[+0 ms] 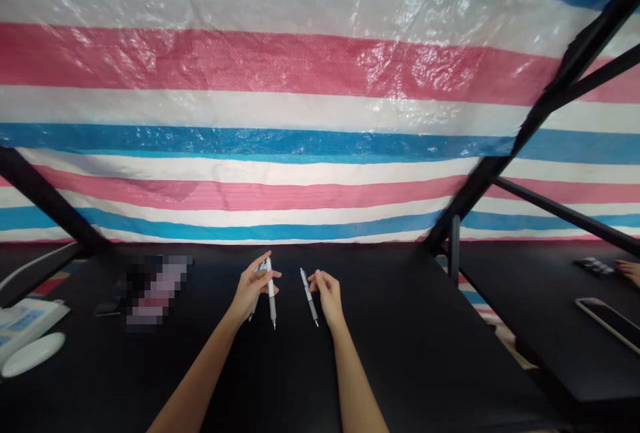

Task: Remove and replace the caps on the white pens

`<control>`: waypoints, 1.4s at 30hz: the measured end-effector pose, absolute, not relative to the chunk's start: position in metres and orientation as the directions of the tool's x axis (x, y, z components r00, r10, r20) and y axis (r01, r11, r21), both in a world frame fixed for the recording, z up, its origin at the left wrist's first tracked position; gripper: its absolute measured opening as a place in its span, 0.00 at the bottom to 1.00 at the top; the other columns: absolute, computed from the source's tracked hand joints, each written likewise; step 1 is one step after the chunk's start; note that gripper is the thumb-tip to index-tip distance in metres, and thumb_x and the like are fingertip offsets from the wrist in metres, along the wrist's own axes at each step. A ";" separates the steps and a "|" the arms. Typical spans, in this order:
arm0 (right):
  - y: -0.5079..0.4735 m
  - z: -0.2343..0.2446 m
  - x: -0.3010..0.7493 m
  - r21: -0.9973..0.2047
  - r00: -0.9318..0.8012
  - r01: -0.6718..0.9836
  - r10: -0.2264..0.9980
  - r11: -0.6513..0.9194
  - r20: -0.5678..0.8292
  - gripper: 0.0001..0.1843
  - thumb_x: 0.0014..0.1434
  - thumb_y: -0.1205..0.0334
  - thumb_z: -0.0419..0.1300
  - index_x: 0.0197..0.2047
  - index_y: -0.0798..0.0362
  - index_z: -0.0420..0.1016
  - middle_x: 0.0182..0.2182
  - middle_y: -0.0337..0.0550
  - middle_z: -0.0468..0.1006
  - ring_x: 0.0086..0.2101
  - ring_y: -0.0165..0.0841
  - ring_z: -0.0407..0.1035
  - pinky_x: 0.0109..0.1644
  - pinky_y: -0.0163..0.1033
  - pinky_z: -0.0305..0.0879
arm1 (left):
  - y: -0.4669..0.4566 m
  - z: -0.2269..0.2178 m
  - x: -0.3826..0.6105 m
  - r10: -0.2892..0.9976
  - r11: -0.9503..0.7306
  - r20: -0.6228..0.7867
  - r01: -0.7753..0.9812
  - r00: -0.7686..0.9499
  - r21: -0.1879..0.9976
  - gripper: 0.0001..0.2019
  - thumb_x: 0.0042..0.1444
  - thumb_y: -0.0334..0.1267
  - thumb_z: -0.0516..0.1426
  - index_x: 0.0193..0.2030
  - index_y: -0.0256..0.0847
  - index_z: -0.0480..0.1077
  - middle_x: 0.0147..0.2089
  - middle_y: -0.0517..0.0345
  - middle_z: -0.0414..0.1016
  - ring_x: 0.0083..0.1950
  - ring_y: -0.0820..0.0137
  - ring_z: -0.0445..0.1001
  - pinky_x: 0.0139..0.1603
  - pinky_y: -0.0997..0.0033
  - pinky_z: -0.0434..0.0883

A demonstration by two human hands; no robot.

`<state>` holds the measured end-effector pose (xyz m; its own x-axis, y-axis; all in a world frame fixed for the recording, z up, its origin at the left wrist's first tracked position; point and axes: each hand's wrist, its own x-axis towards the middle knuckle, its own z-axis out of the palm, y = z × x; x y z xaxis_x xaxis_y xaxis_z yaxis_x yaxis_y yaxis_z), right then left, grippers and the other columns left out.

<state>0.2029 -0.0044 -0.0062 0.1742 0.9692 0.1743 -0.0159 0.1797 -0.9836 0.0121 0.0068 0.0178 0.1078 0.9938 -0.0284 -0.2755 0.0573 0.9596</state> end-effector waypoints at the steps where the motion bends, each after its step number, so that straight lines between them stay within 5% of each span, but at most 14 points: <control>1: -0.004 -0.006 0.203 -0.985 0.184 -0.018 0.969 0.174 0.168 0.24 0.54 0.41 0.54 0.23 0.53 0.74 0.16 0.37 0.67 0.22 0.32 0.63 0.33 0.38 0.59 | 0.006 0.018 0.012 0.992 0.063 -0.030 -0.275 0.122 0.959 0.42 0.45 0.44 0.63 0.66 0.42 0.49 0.33 0.54 0.78 0.22 0.72 0.74 0.26 0.69 0.73; 5: -0.004 -0.007 0.204 -0.986 0.209 -0.022 0.965 0.166 0.157 0.24 0.54 0.40 0.54 0.23 0.53 0.74 0.15 0.38 0.68 0.21 0.32 0.63 0.33 0.38 0.59 | 0.004 0.017 0.012 0.980 0.078 -0.019 -0.299 0.196 0.951 0.46 0.48 0.44 0.61 0.68 0.50 0.36 0.34 0.57 0.76 0.24 0.72 0.74 0.28 0.68 0.74; 19: -0.002 -0.010 0.205 -0.986 0.194 -0.048 0.970 0.160 0.148 0.24 0.54 0.41 0.55 0.23 0.53 0.74 0.16 0.37 0.68 0.22 0.31 0.62 0.33 0.37 0.58 | 0.003 0.022 0.012 0.978 0.095 -0.010 -0.405 0.208 0.909 0.35 0.45 0.43 0.63 0.61 0.43 0.57 0.31 0.60 0.71 0.24 0.73 0.73 0.30 0.67 0.72; 28: -0.001 -0.012 0.206 -0.985 0.206 -0.052 0.967 0.163 0.149 0.24 0.54 0.41 0.55 0.24 0.53 0.74 0.16 0.37 0.68 0.22 0.31 0.62 0.33 0.38 0.58 | -0.001 0.022 0.012 0.986 0.071 -0.009 -0.371 0.167 0.926 0.47 0.46 0.41 0.63 0.67 0.51 0.38 0.30 0.62 0.72 0.25 0.73 0.74 0.30 0.68 0.73; 42: 0.000 -0.010 0.205 -0.984 0.237 -0.045 0.959 0.174 0.158 0.26 0.54 0.39 0.54 0.23 0.52 0.74 0.15 0.38 0.68 0.21 0.32 0.62 0.34 0.39 0.60 | -0.002 0.023 0.012 0.979 0.105 -0.036 -0.343 0.201 0.934 0.35 0.45 0.44 0.63 0.60 0.42 0.58 0.25 0.65 0.68 0.20 0.74 0.71 0.24 0.70 0.71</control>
<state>0.2053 -0.0003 -0.0097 0.2368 0.9585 0.1585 -0.0450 0.1738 -0.9838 0.0115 -0.0016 0.0233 0.2015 0.9788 -0.0359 -0.3428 0.1047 0.9335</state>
